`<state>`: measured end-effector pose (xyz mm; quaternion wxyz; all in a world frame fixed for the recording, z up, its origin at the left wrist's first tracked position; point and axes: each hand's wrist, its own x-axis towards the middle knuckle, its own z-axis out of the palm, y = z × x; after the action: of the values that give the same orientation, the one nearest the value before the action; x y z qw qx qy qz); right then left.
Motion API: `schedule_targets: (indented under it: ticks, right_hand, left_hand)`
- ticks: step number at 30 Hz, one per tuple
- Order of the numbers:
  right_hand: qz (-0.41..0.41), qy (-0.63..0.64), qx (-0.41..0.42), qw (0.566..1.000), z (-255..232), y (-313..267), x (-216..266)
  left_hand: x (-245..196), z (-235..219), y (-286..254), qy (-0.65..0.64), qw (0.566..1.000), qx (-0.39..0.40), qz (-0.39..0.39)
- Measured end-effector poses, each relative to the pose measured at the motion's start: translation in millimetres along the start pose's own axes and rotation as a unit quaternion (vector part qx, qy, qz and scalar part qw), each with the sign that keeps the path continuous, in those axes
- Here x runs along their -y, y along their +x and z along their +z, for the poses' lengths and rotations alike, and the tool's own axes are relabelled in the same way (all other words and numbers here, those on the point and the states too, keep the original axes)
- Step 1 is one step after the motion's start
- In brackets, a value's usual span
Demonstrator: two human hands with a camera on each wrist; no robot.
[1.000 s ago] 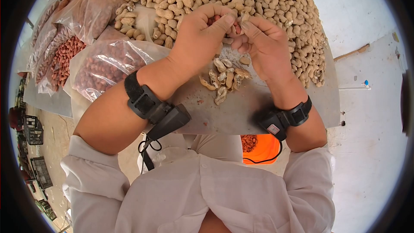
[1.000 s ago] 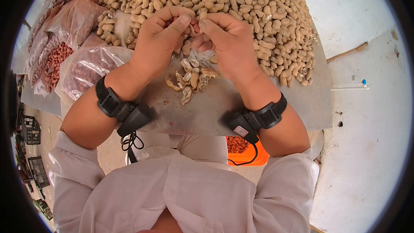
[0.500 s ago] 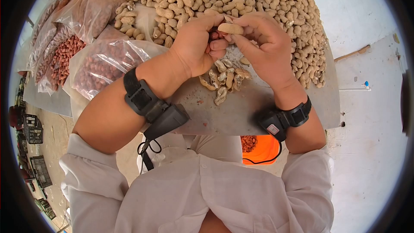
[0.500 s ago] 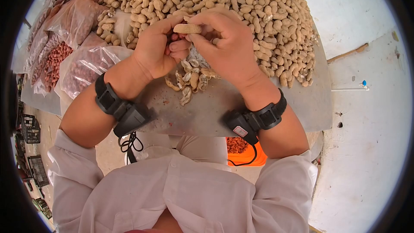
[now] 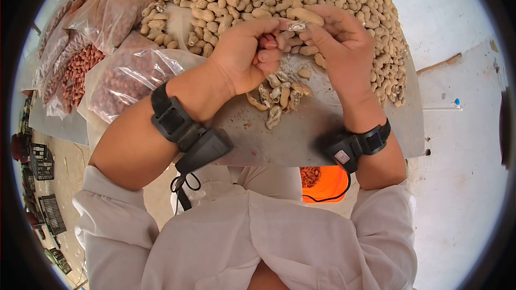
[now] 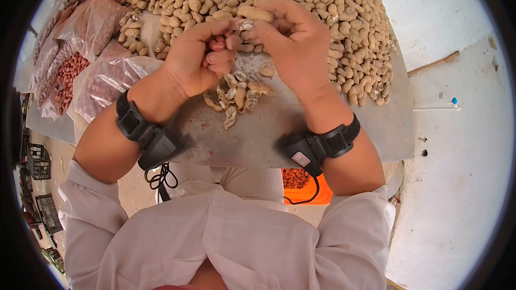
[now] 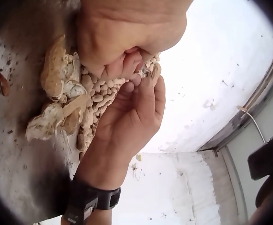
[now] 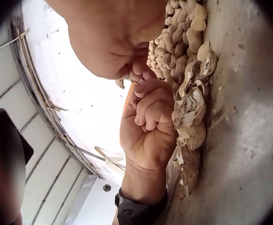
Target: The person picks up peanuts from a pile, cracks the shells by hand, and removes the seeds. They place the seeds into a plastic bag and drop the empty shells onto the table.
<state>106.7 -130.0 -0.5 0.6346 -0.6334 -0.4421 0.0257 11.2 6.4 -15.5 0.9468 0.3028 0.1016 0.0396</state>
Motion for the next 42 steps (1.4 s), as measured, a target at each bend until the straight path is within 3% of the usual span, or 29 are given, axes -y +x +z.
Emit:
schedule_targets:
  ticks: [2,5,8,11,14,17,20,23,32,38,41,42]
  right_hand:
    - [0.018,0.022,0.017,0.999,-6.0,2.6,-0.9]
    - [0.096,0.063,0.162,0.98,-12.4,5.6,-5.7]
    - [0.146,0.041,0.249,0.956,-9.0,1.1,1.1]
    - [0.105,-0.102,0.317,0.937,-10.3,1.8,4.1]
    - [-0.032,-0.193,0.31,0.93,-10.5,3.4,1.1]
    - [-0.047,-0.208,0.258,0.942,-3.2,1.5,-1.0]
    - [-0.1,-0.233,0.265,0.93,7.5,-4.1,-15.2]
    - [-0.095,-0.301,0.295,0.902,11.3,-5.8,-7.4]
    - [-0.099,-0.339,0.276,0.894,8.6,-6.5,-10.3]
    - [-0.086,-0.399,0.305,0.861,7.5,-8.5,-3.5]
    - [-0.133,-0.351,0.264,0.888,6.3,-6.9,-12.9]
    - [-0.107,-0.318,0.251,0.908,6.0,-6.6,-11.7]
  left_hand:
    - [-5.5,-3.3,1.5,-0.014,1.0,0.002,0.026]
    - [-17.8,-9.3,3.5,-0.052,0.997,0.024,0.051]
    - [-22.4,-8.8,1.8,-0.084,0.994,0.012,0.074]
    - [-23.4,-13.4,3.7,-0.089,0.992,0.014,0.091]
    - [-23.8,-16.1,5.5,-0.105,0.99,0.021,0.095]
    - [-24.4,-11.6,3.4,-0.11,0.989,-0.003,0.101]
    - [-23.4,-10.4,3.1,-0.098,0.989,-0.019,0.106]
    - [-22.3,-11.4,3.6,-0.084,0.991,-0.023,0.104]
    - [-22.2,-17.4,6.4,-0.07,0.993,0.013,0.099]
    - [-20.8,-12.4,5.0,-0.081,0.992,0.007,0.091]
    - [-20.1,-11.7,4.8,-0.066,0.994,0.004,0.092]
    - [-19.5,-11.6,4.8,-0.061,0.994,0.003,0.092]
